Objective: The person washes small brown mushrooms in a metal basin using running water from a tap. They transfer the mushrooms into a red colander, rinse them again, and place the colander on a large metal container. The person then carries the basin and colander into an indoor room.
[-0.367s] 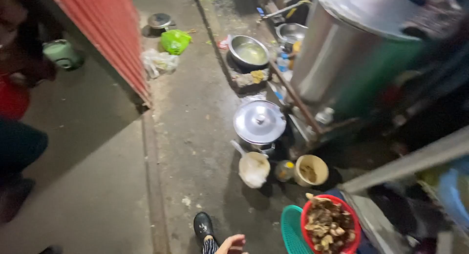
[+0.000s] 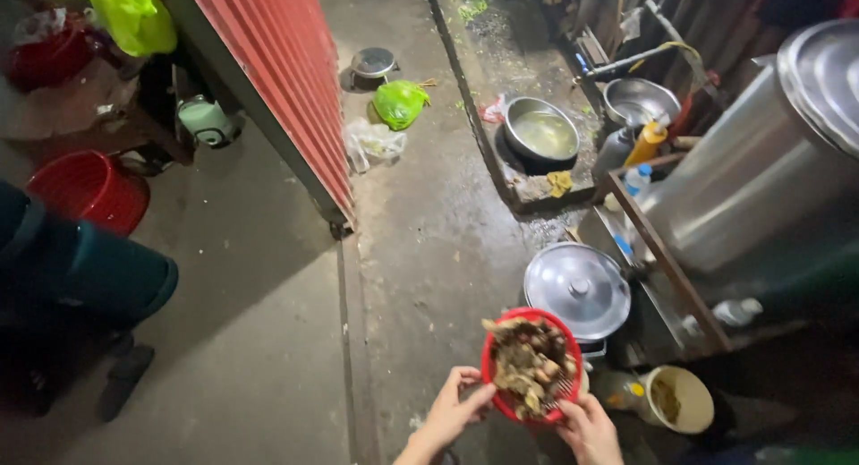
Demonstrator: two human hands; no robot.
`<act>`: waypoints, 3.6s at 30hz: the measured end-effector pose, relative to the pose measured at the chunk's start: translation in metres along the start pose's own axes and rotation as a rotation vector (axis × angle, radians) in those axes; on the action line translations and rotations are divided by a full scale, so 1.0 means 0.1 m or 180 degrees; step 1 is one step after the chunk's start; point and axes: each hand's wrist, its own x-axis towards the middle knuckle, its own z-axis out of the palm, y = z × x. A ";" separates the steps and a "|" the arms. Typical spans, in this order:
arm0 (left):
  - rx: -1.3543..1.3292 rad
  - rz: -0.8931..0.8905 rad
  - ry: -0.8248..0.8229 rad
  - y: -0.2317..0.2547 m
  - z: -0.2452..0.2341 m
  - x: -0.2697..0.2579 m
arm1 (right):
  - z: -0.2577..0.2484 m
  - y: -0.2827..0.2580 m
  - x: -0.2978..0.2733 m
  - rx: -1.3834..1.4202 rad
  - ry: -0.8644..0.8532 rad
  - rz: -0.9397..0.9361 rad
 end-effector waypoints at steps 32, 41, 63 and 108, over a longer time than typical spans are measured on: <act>0.0091 -0.0480 -0.0162 6.87 -0.73 7.73 | 4.37 -4.55 5.89 0.0278 0.1138 0.0394; 0.0912 -0.0630 -0.0632 6.61 -0.34 10.84 | 4.36 -4.30 8.47 0.0505 0.1496 0.0834; 0.5849 0.4439 -0.1893 3.92 0.96 15.90 | 3.29 -2.42 12.40 -0.0396 0.1613 -0.0286; 0.2139 -0.0223 -0.1212 5.10 0.01 15.32 | 5.21 -3.42 13.74 -0.4660 0.1313 -0.4111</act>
